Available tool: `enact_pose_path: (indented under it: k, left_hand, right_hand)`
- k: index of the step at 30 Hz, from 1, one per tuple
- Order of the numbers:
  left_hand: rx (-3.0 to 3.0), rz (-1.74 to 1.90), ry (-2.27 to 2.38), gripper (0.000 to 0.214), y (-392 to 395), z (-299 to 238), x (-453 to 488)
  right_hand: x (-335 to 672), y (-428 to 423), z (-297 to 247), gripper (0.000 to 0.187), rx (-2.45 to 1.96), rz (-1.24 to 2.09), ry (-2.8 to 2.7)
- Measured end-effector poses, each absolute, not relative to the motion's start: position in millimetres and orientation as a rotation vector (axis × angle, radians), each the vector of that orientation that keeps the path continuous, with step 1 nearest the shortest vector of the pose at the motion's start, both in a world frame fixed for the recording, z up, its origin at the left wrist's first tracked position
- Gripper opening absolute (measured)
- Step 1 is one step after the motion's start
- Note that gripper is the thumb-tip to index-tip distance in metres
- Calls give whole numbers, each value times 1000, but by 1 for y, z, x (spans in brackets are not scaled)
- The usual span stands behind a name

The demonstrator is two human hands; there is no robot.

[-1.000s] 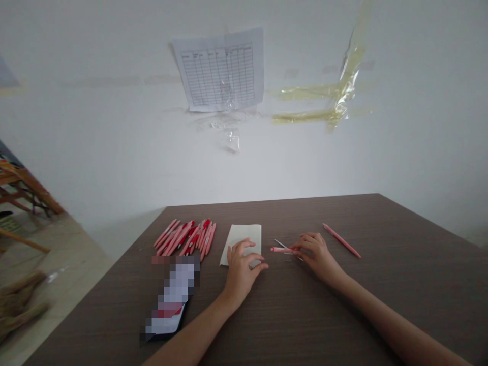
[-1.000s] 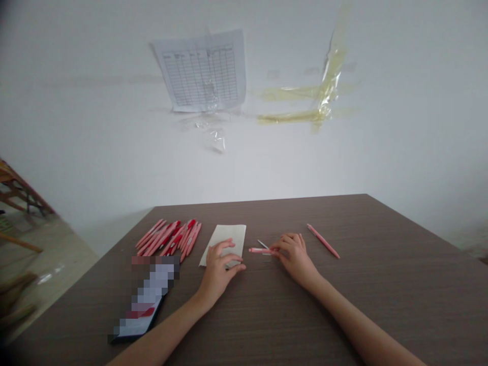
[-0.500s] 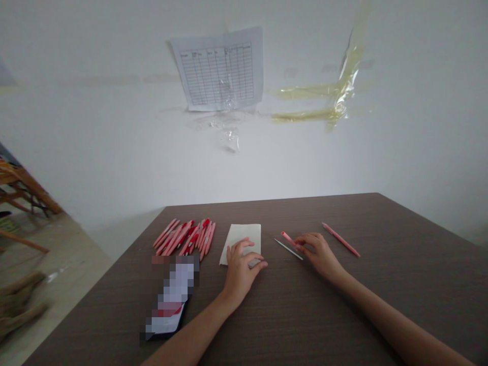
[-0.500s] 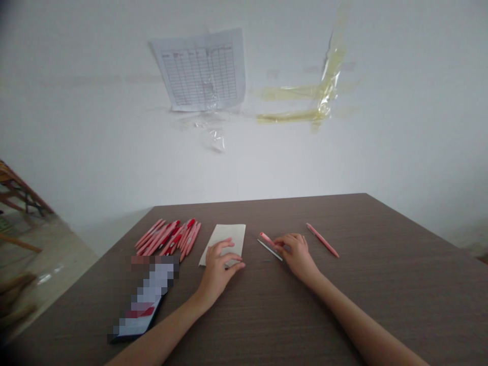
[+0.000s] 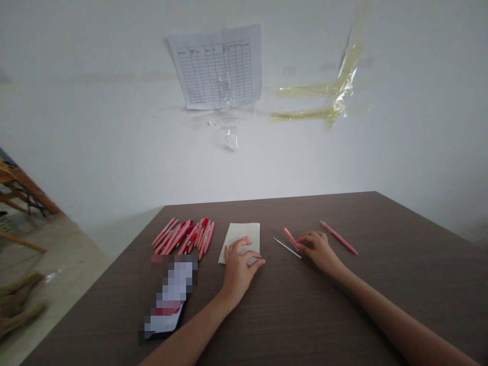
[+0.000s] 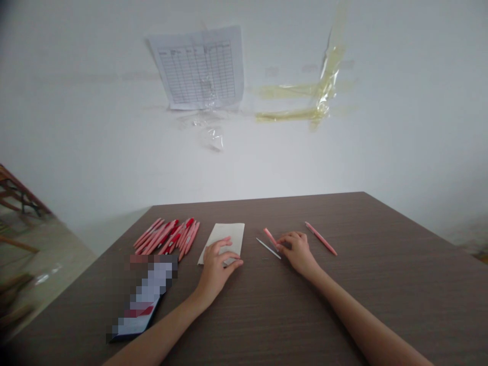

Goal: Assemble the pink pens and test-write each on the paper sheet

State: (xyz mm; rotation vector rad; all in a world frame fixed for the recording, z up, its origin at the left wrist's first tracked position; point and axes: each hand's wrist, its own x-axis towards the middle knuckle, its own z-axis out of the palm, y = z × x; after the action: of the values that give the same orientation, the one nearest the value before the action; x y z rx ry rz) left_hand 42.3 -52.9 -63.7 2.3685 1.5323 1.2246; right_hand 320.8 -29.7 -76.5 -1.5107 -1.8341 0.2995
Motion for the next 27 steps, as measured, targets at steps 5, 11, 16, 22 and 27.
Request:
enact_pose_path:
  k: [5,11,16,22,27]
  left_hand:
    - [2345,1212,1546,7,-54,-62,43]
    - [2351,1190,1565,7,-54,-61,43]
    - [2348,1157,1592,7,-55,-60,43]
    - [2345,1125,1607,6,-56,-59,43]
    - [2362,1123,1584,5,-55,-61,42]
  right_hand:
    - [322,-29,-78,17,-1615,219,-1832]
    - [321,-34,-77,16,-1715,39,-1855]
    - [322,-35,-76,20,-1765,32,-1865]
    - [322,-36,-78,23,-1723,33,-1862]
    - [322,-36,-79,23,-1688,32,-1856]
